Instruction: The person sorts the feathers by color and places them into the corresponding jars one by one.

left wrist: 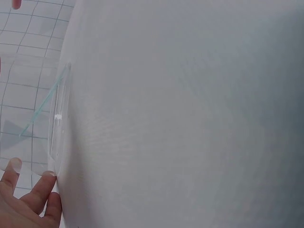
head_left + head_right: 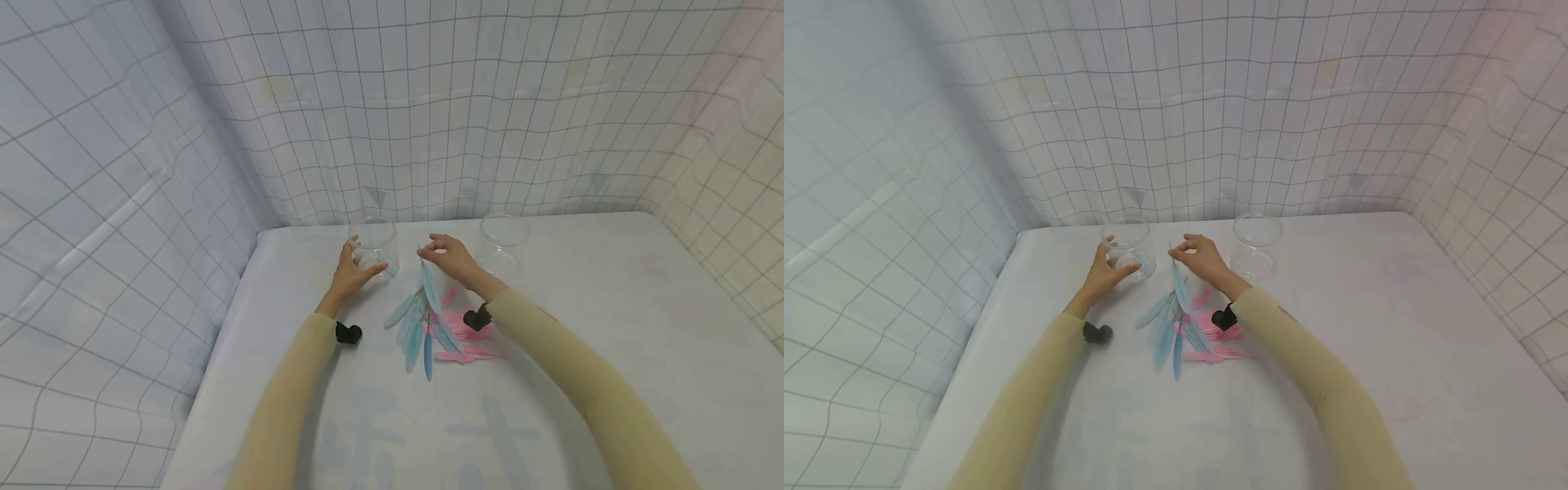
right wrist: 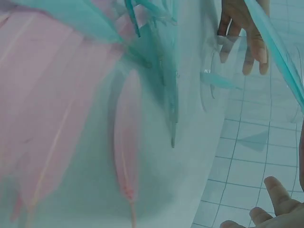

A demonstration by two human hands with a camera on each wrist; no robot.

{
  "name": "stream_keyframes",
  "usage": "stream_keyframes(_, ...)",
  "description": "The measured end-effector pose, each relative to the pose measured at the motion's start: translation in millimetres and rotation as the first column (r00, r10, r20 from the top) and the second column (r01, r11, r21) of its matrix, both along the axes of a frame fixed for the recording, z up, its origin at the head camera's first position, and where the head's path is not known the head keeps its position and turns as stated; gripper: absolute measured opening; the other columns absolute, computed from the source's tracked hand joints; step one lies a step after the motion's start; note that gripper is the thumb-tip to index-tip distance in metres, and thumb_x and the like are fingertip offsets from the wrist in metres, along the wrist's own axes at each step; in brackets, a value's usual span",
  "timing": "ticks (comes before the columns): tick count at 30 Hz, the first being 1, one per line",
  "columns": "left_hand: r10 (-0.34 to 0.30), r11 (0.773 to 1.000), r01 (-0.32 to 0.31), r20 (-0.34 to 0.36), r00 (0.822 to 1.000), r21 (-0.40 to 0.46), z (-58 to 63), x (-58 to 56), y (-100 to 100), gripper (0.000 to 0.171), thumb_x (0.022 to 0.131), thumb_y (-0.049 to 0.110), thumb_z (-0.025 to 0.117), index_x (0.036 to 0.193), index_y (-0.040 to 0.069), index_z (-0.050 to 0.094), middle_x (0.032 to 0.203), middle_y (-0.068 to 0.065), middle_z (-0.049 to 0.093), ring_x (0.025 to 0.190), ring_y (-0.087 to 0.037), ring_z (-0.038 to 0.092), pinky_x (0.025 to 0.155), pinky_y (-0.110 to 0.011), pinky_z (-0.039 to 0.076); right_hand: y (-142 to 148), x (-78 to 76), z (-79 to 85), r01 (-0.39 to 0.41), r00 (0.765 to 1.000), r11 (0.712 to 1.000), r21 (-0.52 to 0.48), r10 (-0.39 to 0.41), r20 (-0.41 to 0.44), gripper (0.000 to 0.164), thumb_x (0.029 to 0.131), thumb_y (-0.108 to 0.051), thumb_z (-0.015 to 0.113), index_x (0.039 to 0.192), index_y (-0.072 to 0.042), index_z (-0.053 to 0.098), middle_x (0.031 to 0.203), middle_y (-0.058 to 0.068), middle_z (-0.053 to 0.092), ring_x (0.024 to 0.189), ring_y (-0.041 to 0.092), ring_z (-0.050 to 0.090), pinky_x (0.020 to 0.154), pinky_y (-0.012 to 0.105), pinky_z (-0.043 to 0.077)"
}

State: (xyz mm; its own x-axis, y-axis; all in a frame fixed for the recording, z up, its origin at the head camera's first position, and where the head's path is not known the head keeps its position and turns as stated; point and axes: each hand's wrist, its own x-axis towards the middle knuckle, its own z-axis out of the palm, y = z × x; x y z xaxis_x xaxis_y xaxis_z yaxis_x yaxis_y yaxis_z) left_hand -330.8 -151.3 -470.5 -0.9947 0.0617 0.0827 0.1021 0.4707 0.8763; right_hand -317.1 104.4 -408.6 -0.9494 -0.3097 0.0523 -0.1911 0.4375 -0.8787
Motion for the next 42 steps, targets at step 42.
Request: stream_keyframes(42, -0.011, 1.000, 0.011, -0.018, 1.000, 0.008, -3.5, -9.7, -7, 0.100, 0.078, 0.049, 0.075, 0.150, 0.016, 0.014, 0.152, -0.011, 0.020, 0.135, -0.038, 0.028, 0.106, -0.047, 0.028, -82, -48.7, 45.2, 0.346, 0.889, 0.811, -0.472, -0.445, -0.112, 0.030, 0.094, -0.039, 0.059, 0.102, -0.010, 0.062, 0.140, 0.002, 0.044, 0.132, 0.019, 0.032, 0.108, 0.045, 0.020)
